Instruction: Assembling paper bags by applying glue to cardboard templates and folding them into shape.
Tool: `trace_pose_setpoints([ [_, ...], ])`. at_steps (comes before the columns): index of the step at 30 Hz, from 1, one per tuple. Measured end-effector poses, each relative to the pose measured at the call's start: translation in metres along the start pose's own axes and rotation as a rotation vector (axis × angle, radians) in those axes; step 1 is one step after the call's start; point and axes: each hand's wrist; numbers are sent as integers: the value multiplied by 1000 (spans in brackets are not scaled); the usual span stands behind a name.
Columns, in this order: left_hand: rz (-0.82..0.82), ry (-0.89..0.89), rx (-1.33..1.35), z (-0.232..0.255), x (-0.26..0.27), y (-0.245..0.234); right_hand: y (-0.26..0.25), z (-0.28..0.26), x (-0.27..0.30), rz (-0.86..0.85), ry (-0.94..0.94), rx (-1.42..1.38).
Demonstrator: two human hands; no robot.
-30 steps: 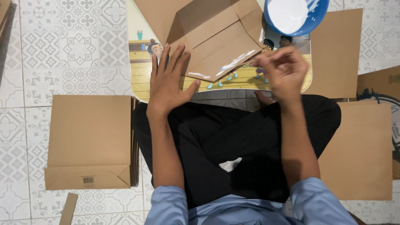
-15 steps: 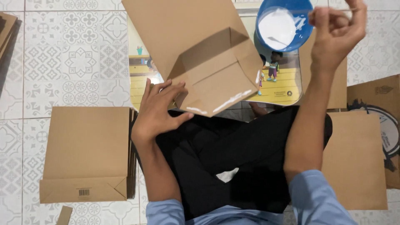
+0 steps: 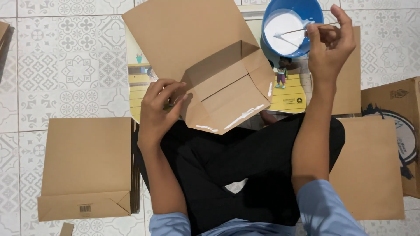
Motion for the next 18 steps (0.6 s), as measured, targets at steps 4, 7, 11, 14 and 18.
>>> trace_pose_setpoints([
  [4, -37, -13, 0, -15, 2, 9, 1, -4, 0, 3, 45, -9],
  [7, -32, 13, -63, -20, 2, 10, 0, 0, 1, 3, 62, -13],
  [11, -57, 22, -67, -21, 2, 8, -3, 10, 1, 60, 23, -35],
  [14, -93, 25, -79, -25, 3, 7, -6, 11, 1, 77, 11, -56],
  [18, -111, 15, -80, -35, 6, 11, -11, 18, 4, 138, 92, -104],
])
Point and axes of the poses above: each hand's wrist, its own x-axis away from the middle knuckle, its own y-axis out of the palm, z = x × y, and after that the axes turned 3 degrees about -x, right-handed
